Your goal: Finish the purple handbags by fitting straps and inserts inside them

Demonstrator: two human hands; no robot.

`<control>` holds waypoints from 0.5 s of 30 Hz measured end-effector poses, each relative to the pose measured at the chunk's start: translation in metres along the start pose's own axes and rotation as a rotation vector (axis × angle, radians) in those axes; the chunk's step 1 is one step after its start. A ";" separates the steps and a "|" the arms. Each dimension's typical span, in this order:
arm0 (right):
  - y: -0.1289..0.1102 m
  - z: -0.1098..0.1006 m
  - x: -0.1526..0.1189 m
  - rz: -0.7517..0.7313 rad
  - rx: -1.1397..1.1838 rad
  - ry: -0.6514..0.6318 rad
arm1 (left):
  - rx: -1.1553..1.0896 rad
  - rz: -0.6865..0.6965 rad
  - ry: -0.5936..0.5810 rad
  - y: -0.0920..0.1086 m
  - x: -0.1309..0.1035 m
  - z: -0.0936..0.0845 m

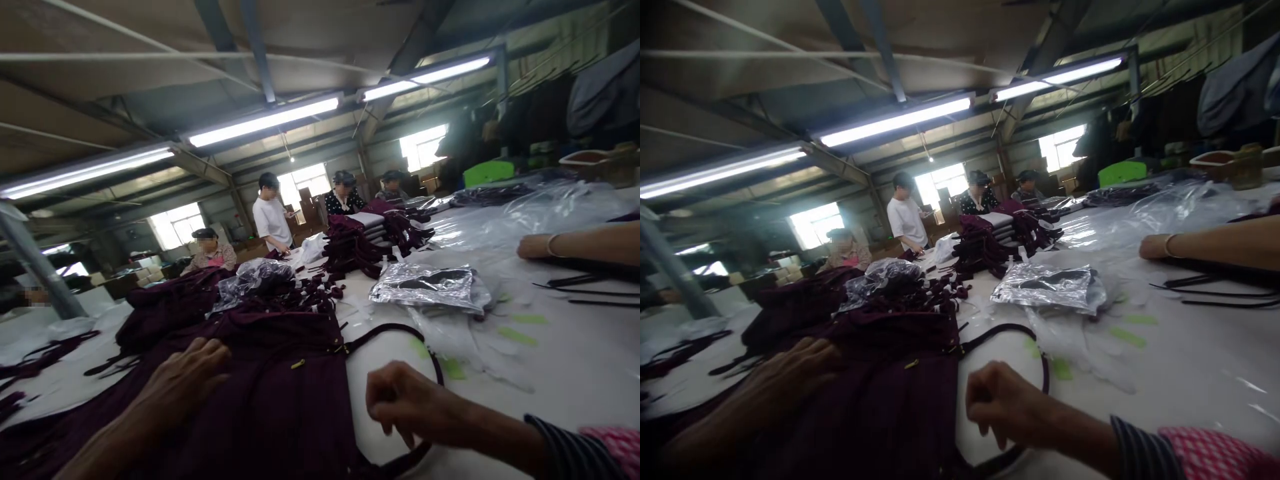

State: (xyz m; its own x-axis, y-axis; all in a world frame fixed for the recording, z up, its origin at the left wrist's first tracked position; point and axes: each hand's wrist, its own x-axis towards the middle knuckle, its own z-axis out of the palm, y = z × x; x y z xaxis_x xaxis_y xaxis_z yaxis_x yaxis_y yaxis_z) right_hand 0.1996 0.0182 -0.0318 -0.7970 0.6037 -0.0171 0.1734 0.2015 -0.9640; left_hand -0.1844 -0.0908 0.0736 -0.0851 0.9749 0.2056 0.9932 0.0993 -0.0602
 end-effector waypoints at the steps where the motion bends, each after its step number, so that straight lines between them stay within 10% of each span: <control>1: 0.003 -0.010 0.013 -0.040 -0.032 0.034 | 0.020 0.049 -0.012 0.028 0.020 0.000; 7: 0.029 -0.011 0.078 0.003 -0.105 0.024 | -0.015 0.113 0.002 0.137 0.124 0.049; 15: 0.016 0.036 0.095 -0.108 -0.563 0.231 | -0.282 -0.103 -0.063 0.150 0.203 0.117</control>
State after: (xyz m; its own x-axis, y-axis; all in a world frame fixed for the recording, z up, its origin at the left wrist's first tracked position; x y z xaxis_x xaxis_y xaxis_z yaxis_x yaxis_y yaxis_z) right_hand 0.1060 0.0512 -0.0585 -0.6920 0.6959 0.1918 0.4277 0.6094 -0.6676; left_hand -0.0619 0.1449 -0.0084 -0.1826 0.9739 0.1346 0.9611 0.1480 0.2334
